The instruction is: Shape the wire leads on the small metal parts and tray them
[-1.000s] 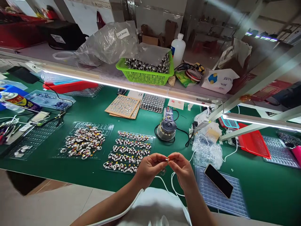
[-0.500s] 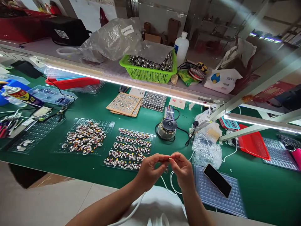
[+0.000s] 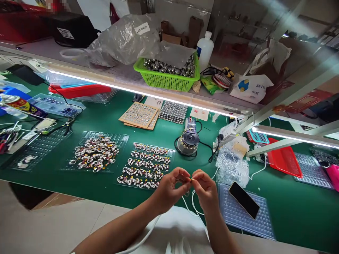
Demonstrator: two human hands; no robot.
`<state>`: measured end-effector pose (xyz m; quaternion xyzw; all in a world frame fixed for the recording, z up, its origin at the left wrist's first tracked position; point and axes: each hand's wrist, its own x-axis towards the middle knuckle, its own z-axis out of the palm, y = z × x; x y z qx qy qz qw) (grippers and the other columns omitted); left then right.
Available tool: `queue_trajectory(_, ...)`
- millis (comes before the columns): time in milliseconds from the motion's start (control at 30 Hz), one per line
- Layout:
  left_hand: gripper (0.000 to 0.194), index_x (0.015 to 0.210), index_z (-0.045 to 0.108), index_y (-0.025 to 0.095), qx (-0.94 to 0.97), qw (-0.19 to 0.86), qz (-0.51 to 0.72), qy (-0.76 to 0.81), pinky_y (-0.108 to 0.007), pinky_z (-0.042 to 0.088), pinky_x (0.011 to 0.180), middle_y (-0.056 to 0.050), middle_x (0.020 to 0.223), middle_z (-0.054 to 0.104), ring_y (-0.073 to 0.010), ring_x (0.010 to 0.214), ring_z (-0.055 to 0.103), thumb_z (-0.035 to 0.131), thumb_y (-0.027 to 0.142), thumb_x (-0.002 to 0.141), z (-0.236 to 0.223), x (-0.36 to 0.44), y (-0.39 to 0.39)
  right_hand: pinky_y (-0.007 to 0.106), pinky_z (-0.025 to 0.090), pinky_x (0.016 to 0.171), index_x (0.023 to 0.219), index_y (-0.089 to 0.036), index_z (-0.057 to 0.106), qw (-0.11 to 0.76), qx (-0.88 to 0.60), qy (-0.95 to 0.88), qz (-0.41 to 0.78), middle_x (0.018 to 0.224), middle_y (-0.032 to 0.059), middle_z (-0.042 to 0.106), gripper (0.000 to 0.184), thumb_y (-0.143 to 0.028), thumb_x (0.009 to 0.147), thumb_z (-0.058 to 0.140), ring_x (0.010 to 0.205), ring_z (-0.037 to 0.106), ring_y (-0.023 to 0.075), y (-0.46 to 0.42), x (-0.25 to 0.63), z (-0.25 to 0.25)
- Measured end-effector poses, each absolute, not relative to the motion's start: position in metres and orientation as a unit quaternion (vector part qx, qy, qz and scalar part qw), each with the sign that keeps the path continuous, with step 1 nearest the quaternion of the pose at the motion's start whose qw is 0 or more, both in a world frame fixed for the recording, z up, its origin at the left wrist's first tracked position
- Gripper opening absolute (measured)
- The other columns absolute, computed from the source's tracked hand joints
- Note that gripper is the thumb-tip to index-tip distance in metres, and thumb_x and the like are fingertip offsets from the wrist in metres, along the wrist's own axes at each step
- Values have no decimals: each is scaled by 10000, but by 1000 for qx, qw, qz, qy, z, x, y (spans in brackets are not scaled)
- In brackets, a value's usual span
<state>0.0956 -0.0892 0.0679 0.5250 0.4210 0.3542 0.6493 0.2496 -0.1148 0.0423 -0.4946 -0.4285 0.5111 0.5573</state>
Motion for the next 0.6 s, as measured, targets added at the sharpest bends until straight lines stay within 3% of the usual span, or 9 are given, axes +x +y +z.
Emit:
queue_trajectory(367, 197, 889, 638, 158, 534, 627, 370, 430, -274, 513, 736, -46, 819, 665, -172, 787, 635, 602, 352, 879, 65, 94, -87, 283, 453, 657, 805, -212, 619, 554, -546, -488, 396, 811, 23, 558, 84, -264, 871, 619, 744, 545, 166, -121, 244, 43)
queue_trajectory(600, 244, 859, 607, 158, 519, 654, 352, 424, -254, 462, 682, -27, 794, 595, -147, 737, 554, 535, 386, 905, 67, 94, -88, 284, 443, 654, 788, -208, 623, 546, -530, -468, 450, 782, 16, 550, 118, -300, 863, 626, 727, 531, 167, -119, 242, 40)
